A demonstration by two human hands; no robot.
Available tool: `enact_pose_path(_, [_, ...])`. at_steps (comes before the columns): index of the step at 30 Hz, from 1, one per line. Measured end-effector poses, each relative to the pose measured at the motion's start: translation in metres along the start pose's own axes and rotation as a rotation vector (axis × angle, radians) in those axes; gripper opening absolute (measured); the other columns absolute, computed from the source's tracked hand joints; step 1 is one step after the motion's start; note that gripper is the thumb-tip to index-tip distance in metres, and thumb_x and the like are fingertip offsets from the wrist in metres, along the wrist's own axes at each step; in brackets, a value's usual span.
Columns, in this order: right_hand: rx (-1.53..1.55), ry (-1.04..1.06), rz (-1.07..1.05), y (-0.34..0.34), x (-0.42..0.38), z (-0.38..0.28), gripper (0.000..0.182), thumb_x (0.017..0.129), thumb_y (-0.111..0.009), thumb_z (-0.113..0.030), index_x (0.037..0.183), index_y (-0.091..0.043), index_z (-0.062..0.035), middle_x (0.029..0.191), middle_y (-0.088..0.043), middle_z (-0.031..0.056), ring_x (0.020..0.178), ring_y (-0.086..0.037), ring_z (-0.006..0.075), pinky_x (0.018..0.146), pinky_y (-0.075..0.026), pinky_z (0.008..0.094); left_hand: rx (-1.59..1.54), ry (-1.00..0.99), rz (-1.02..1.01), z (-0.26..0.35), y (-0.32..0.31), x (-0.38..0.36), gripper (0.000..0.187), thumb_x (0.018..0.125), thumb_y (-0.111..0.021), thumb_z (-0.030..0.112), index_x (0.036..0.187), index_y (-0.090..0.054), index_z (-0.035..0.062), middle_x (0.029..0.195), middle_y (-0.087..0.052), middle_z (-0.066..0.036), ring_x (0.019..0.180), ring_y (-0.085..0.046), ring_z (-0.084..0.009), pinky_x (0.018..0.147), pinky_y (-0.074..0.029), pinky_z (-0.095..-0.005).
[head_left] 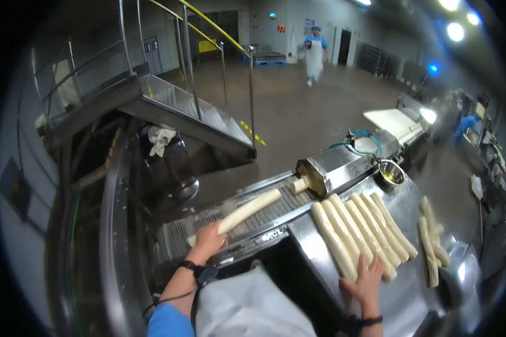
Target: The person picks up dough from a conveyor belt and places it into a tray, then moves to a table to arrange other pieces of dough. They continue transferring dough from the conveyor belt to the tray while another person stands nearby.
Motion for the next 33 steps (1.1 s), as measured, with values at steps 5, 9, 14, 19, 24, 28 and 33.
enact_pose_path(5, [0.030,0.042,0.024,-0.007,0.011,-0.003,0.100,0.058,-0.078,-0.049,0.144,-0.038,-0.0194,0.144,-0.028,0.0299,0.130,-0.028,0.0504,0.109,-0.024,0.0572,-0.056,-0.060,0.012,0.012,0.016,-0.021,0.047,0.074,-0.072,0.022,0.117,-0.060,0.0049,0.104,-0.065,-0.018,0.095,-0.062,-0.0367,0.086,-0.049,-0.0440])
enact_pose_path(9, [0.030,0.048,0.010,-0.011,0.008,0.003,0.100,0.058,-0.079,-0.049,0.145,-0.038,-0.0211,0.144,-0.029,0.0290,0.130,-0.029,0.0493,0.109,-0.024,0.0559,-0.044,-0.097,0.071,-0.022,0.032,-0.046,0.046,0.073,-0.074,0.025,0.113,-0.063,0.0053,0.104,-0.066,-0.016,0.097,-0.062,-0.0354,0.086,-0.048,-0.0439])
enact_pose_path(14, [0.053,0.016,0.027,-0.010,0.002,0.006,0.100,0.058,-0.079,-0.047,0.145,-0.037,-0.0221,0.143,-0.031,0.0282,0.131,-0.029,0.0465,0.110,-0.022,0.0546,-0.022,0.007,0.096,-0.048,0.062,-0.071,0.046,0.070,-0.078,0.025,0.109,-0.065,0.0056,0.103,-0.066,-0.015,0.096,-0.062,-0.0344,0.086,-0.048,-0.0430])
enact_pose_path(19, [0.061,-0.013,0.011,-0.007,-0.001,0.007,0.099,0.058,-0.079,-0.047,0.144,-0.038,-0.0213,0.143,-0.031,0.0272,0.131,-0.030,0.0466,0.110,-0.022,0.0538,-0.010,0.048,0.126,-0.078,0.074,-0.092,0.048,0.066,-0.081,0.024,0.107,-0.066,0.0052,0.101,-0.066,-0.015,0.095,-0.062,-0.0342,0.086,-0.048,-0.0427])
enact_pose_path(24, [0.037,-0.019,0.008,-0.010,-0.004,0.017,0.099,0.058,-0.078,-0.049,0.144,-0.038,-0.0203,0.144,-0.030,0.0256,0.131,-0.030,0.0463,0.109,-0.023,0.0539,0.035,0.159,0.114,-0.093,0.092,-0.107,0.047,0.065,-0.081,0.025,0.106,-0.066,0.0051,0.100,-0.066,-0.015,0.095,-0.062,-0.0338,0.086,-0.048,-0.0428])
enact_pose_path(28, [0.052,-0.021,-0.015,-0.009,-0.004,0.019,0.100,0.058,-0.078,-0.051,0.144,-0.037,-0.0197,0.145,-0.029,0.0255,0.131,-0.030,0.0466,0.109,-0.024,0.0536,0.048,0.172,0.102,-0.109,0.099,-0.116,0.047,0.064,-0.082,0.025,0.104,-0.067,0.0059,0.099,-0.066,-0.015,0.095,-0.062,-0.0335,0.085,-0.048,-0.0425])
enact_pose_path(33, [0.056,0.033,0.033,0.000,-0.006,0.014,0.097,0.059,-0.080,-0.045,0.142,-0.040,-0.0159,0.143,-0.033,0.0264,0.129,-0.032,0.0478,0.108,-0.027,0.0545,0.004,0.291,0.091,-0.128,0.101,-0.128,0.040,0.076,-0.074,0.028,0.106,-0.063,0.0045,0.086,-0.066,-0.012,0.074,-0.065,-0.0304,0.068,-0.052,-0.0393])
Point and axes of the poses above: each hand's wrist, its own x-axis towards the middle knuckle, its own y-axis out of the back of the hand, z = x × y, the point moved 8 cm from there along x, towards the middle knuckle
